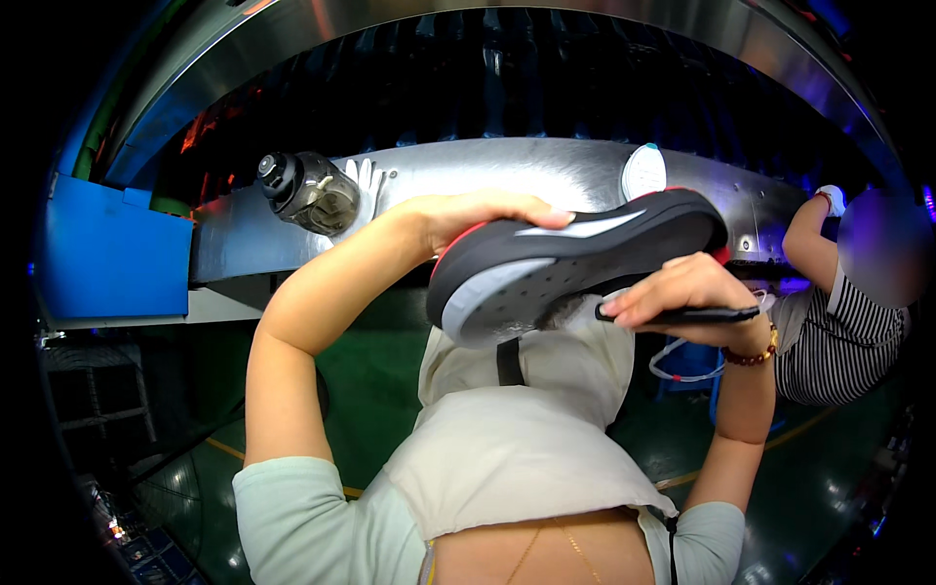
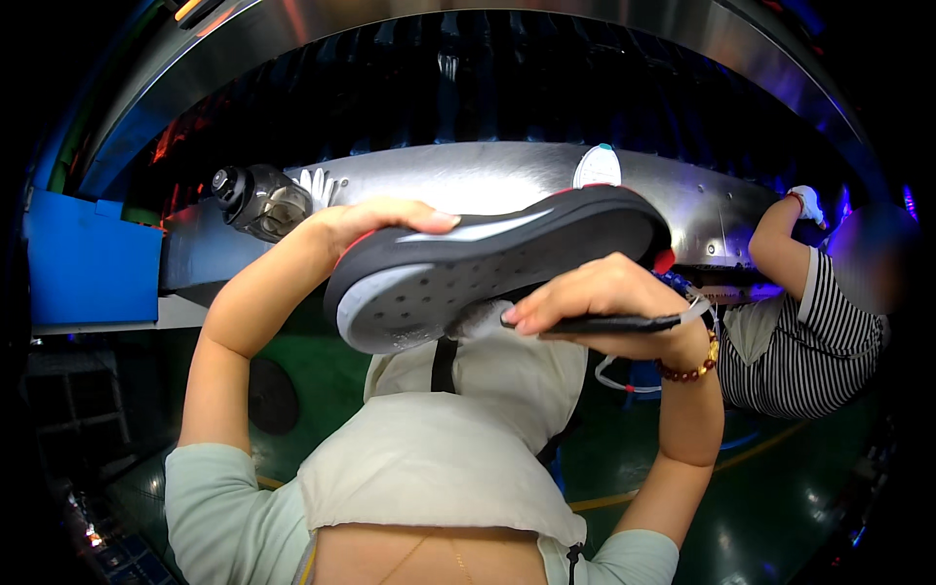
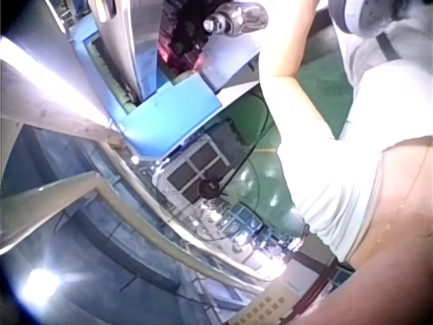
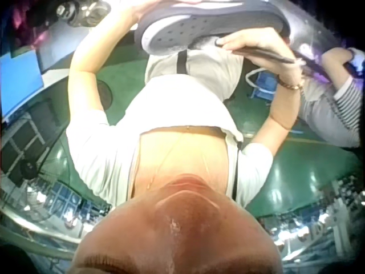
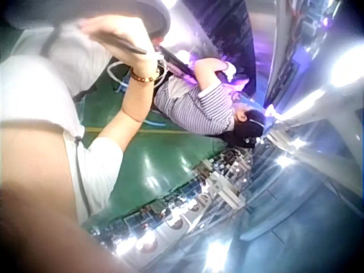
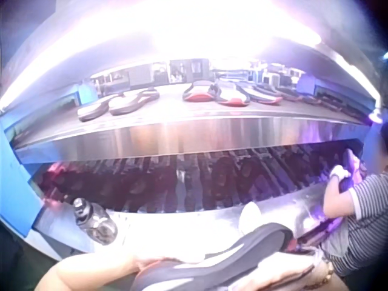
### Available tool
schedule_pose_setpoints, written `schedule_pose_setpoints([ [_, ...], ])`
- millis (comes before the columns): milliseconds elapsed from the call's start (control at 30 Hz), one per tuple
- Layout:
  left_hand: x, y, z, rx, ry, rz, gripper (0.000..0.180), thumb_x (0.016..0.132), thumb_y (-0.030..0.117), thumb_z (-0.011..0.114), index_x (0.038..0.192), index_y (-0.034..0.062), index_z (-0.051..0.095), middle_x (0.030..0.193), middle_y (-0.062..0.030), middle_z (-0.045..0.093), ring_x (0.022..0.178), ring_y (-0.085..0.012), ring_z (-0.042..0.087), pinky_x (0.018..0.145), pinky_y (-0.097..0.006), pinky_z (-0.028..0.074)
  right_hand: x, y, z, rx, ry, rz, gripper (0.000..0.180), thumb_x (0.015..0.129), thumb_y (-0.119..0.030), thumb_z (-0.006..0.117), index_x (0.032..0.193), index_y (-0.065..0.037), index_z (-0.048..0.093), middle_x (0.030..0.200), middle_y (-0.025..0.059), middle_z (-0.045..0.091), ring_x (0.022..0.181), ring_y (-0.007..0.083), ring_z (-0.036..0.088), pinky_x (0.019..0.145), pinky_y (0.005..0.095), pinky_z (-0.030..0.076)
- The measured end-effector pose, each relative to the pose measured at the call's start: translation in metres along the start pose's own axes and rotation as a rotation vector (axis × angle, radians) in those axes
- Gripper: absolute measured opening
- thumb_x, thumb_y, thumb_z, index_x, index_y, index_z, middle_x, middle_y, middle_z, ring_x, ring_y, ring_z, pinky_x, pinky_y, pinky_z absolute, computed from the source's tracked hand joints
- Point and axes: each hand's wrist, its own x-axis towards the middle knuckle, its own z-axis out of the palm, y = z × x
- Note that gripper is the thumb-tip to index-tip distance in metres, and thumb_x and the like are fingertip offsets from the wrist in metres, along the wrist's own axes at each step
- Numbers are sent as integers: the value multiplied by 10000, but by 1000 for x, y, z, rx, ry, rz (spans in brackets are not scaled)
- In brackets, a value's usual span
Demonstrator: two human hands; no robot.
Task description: The person picks up shoe insoles from a conveyor belt and scrubs their surfaces with a brush. They handle multiple insoles one at a time, scrubbing the bottom and edges, then placing them back on the belt.
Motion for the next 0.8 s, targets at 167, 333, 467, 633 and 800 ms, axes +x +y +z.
schedule_pose_setpoints([
  [167, -8, -5, -10, -149, 68, -26, 448, 730, 321, 662, 1090, 62, 600, 979, -101, 619, 829, -165, 584, 744, -286, 460, -11, 9, 2, 15, 187, -48, 163, 679, 9, 683, 839, -16, 668, 939, 146, 658, 798, 206, 652, 643, 259, 479],
  [333, -14, -18, -32, -89, 171, 43, 466, 683, 298, 688, 1075, 57, 614, 1018, -125, 620, 872, -217, 591, 810, -306, 454, -32, 28, 13, 77, 210, 19, 192, 646, 64, 690, 829, 12, 662, 931, 169, 653, 838, 240, 653, 724, 285, 512],
  [467, -16, -32, -53, -129, 190, 28, 466, 685, 291, 684, 1083, 60, 610, 1016, -126, 621, 866, -218, 594, 812, -310, 455, -42, 41, 16, 180, 457, 79, 212, 675, 81, 664, 870, -3, 657, 962, 138, 652, 905, 214, 634, 732, 272, 513],
  [633, -16, -35, -62, -200, 164, -25, 467, 687, 282, 679, 1092, 63, 605, 1013, -127, 622, 860, -219, 598, 814, -316, 456, -47, 42, 3, 127, 290, 175, 218, 664, 69, 677, 874, 17, 654, 927, 142, 658, 890, 231, 639, 814, 306, 499],
  [800, 23, -51, -33, -383, 101, 87, 502, 728, 399, 620, 1122, 93, 571, 1052, -120, 589, 905, -236, 570, 816, -365, 456, -28, 43, 17, 563, 532, 215, 225, 674, 84, 667, 894, 47, 638, 980, 201, 630, 607, 104, 595, 492, 183, 477],
])
